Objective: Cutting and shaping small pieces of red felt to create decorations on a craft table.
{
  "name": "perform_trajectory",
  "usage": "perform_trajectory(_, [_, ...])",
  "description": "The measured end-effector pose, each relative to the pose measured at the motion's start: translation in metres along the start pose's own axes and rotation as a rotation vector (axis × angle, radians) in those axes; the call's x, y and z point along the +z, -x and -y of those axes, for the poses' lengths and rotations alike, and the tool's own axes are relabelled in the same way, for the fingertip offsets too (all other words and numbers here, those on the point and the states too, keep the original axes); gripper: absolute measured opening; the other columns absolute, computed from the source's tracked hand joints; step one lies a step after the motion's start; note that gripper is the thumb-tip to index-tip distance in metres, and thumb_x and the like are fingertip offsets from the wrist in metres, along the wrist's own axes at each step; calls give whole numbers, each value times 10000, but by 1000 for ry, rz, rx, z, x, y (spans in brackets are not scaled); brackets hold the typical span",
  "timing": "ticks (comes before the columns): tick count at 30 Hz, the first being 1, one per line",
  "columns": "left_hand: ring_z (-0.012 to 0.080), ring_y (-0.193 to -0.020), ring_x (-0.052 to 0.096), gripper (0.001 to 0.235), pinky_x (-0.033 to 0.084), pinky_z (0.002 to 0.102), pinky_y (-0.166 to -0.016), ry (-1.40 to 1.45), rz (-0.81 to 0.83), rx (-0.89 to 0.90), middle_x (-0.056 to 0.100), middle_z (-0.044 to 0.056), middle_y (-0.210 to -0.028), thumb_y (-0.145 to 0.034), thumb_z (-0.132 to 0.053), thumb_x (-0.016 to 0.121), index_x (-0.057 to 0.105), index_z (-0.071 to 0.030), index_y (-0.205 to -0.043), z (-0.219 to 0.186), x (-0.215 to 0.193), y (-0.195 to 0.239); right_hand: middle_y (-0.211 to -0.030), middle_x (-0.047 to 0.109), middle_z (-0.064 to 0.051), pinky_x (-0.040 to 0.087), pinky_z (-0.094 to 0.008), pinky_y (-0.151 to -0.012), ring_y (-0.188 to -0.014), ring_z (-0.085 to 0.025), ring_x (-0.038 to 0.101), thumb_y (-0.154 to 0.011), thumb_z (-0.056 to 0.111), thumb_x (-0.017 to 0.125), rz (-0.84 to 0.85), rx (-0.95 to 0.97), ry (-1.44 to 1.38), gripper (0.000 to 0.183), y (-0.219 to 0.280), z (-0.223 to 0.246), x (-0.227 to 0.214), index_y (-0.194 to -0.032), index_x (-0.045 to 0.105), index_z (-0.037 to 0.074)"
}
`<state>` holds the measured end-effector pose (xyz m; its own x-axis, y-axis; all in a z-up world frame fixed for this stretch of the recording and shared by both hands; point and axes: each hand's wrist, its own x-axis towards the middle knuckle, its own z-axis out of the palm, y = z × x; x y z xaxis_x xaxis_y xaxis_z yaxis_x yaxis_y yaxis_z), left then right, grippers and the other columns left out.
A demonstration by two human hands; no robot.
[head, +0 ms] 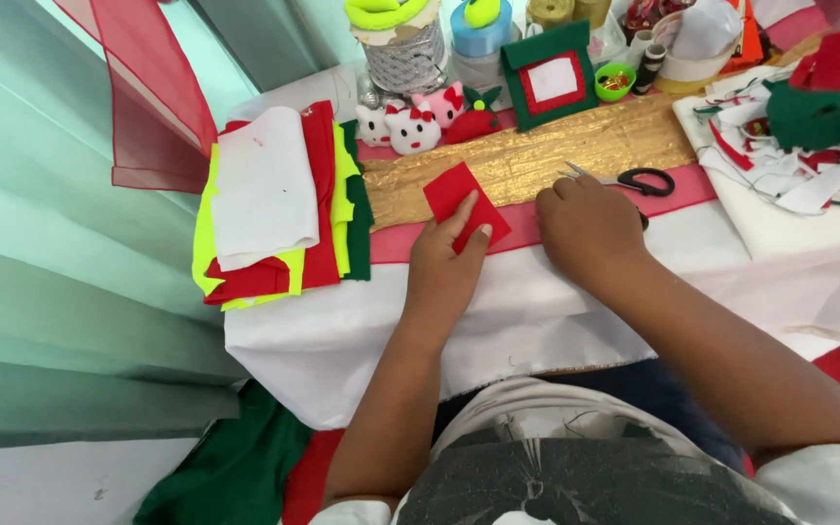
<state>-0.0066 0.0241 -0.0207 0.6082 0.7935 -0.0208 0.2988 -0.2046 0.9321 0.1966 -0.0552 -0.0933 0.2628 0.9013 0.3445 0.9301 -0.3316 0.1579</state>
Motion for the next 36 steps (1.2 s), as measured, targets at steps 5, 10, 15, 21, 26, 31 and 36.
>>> perform_trajectory(5, [311,-1341,548,516,424,401,-1145,1,-9,-45,594,168,-1374,-971,-288,587,562,-204,-1479,-1,-1,6,-1022,697,-94,570,-493,-727,-995,-351,683,-942,209,547,184,145,-164,234,0,-22,-71,-1079,721,133])
perform_trajectory(10, [212,-1241,611,555,478,322,-1093,-4,13,-108,633,78,-1300,-934,-349,574,575,-217,-1473,-18,-2,5,-1065,746,-203,496,-577,-741,-972,-450,673,-1073,118,606,-88,480,-236,182,29,-135,-86,-1082,776,52])
perform_trajectory(15, [210,-1205,616,559,501,325,-1046,-47,36,-125,638,74,-1274,-949,-374,541,559,-245,-1493,-20,-3,6,-1105,710,-169,516,-413,-812,-1028,-302,685,-1295,65,749,-401,435,-12,100,46,-223,-31,-1224,758,-4])
perform_trajectory(21, [217,-1333,544,561,553,337,-1017,-19,64,-177,576,68,-1406,-964,-378,536,530,-246,-1510,-32,-4,10,-831,714,-67,504,-371,-569,-758,-222,678,-1095,352,703,57,597,177,276,28,-214,-16,-947,868,187])
perform_trajectory(26, [212,-1306,570,556,540,335,-1033,-18,70,-154,606,61,-1397,-956,-382,540,552,-230,-1491,-31,-4,10,-1151,680,-129,433,-464,-930,-1118,-337,587,-1109,307,574,-13,566,67,297,43,-231,16,-1066,862,250])
perform_trajectory(31, [219,-1276,596,541,468,340,-1104,-13,54,-72,625,74,-1385,-944,-399,541,589,-240,-1459,-30,-6,9,-1318,548,-283,411,-555,-959,-1231,-441,522,-1143,142,660,-336,478,-230,281,44,-186,-48,-1299,808,-40])
perform_trajectory(36, [220,-1294,589,516,477,331,-1083,-74,75,-149,632,61,-1407,-937,-406,542,625,-282,-1430,-31,-6,12,-1077,782,-123,498,-467,-872,-1028,-347,703,-1097,201,671,-365,314,-270,214,45,-131,-65,-1120,811,41])
